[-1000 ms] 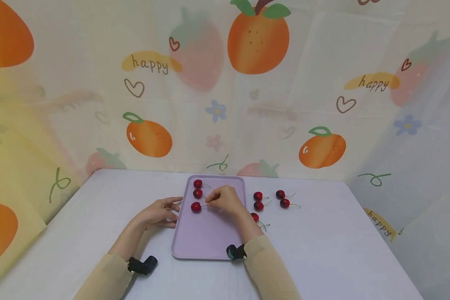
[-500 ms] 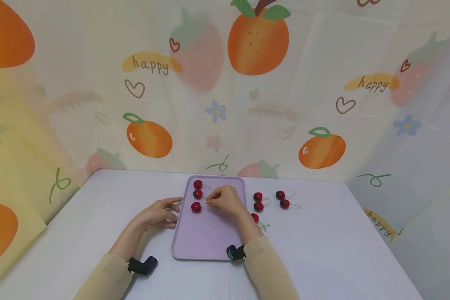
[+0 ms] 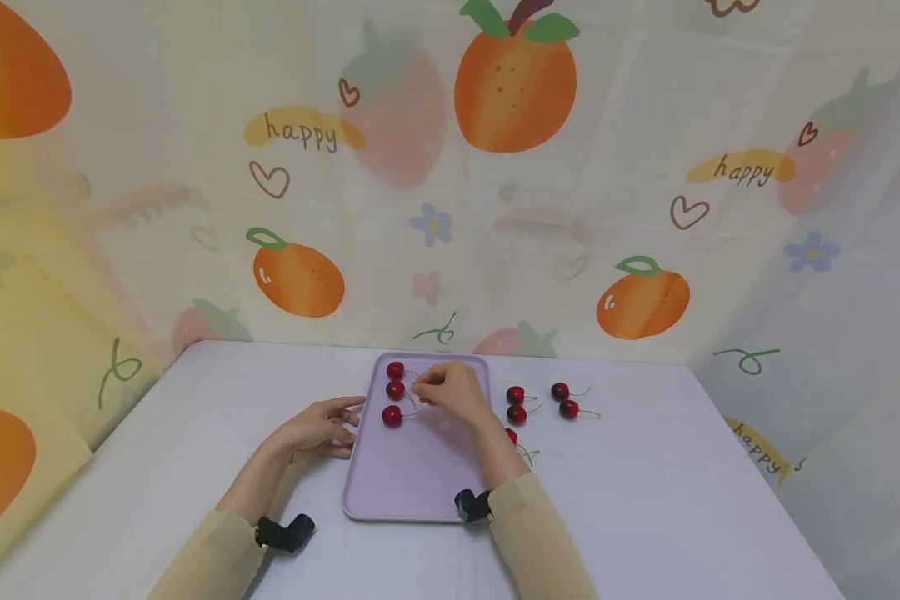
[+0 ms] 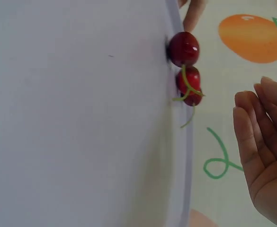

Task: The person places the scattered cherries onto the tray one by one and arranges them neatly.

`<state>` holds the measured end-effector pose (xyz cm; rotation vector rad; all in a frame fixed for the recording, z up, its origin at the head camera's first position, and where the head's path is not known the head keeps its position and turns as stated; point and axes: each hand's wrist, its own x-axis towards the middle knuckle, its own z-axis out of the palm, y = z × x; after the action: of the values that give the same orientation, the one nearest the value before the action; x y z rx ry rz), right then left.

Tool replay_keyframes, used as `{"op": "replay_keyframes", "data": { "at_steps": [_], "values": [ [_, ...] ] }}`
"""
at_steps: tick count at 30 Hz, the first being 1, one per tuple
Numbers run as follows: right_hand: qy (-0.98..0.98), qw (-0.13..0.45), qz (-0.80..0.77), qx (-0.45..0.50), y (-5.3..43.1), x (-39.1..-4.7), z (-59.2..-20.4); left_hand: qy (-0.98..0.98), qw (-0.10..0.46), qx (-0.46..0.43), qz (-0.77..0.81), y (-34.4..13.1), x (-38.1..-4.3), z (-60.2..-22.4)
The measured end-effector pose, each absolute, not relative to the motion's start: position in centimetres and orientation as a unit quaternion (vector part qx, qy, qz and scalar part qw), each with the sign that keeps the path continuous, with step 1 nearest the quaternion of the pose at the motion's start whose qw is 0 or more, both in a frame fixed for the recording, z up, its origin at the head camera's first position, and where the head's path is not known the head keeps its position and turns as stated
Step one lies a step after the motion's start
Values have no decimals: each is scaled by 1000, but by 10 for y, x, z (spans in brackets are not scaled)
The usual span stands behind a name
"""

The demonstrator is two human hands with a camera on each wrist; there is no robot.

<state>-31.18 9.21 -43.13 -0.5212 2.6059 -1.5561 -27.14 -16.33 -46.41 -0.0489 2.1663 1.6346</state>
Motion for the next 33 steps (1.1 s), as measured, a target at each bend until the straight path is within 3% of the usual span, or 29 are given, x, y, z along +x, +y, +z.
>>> {"op": "replay_keyframes", "data": {
  "at_steps": [17, 33],
  "values": [
    [856, -40, -501, -122, 149, -305, -398, 781, 212, -4, 588, -164, -270, -465],
    [887, -56, -456, -44, 226, -299, -396, 783, 213, -14, 584, -164, -270, -463]
  ]
}}
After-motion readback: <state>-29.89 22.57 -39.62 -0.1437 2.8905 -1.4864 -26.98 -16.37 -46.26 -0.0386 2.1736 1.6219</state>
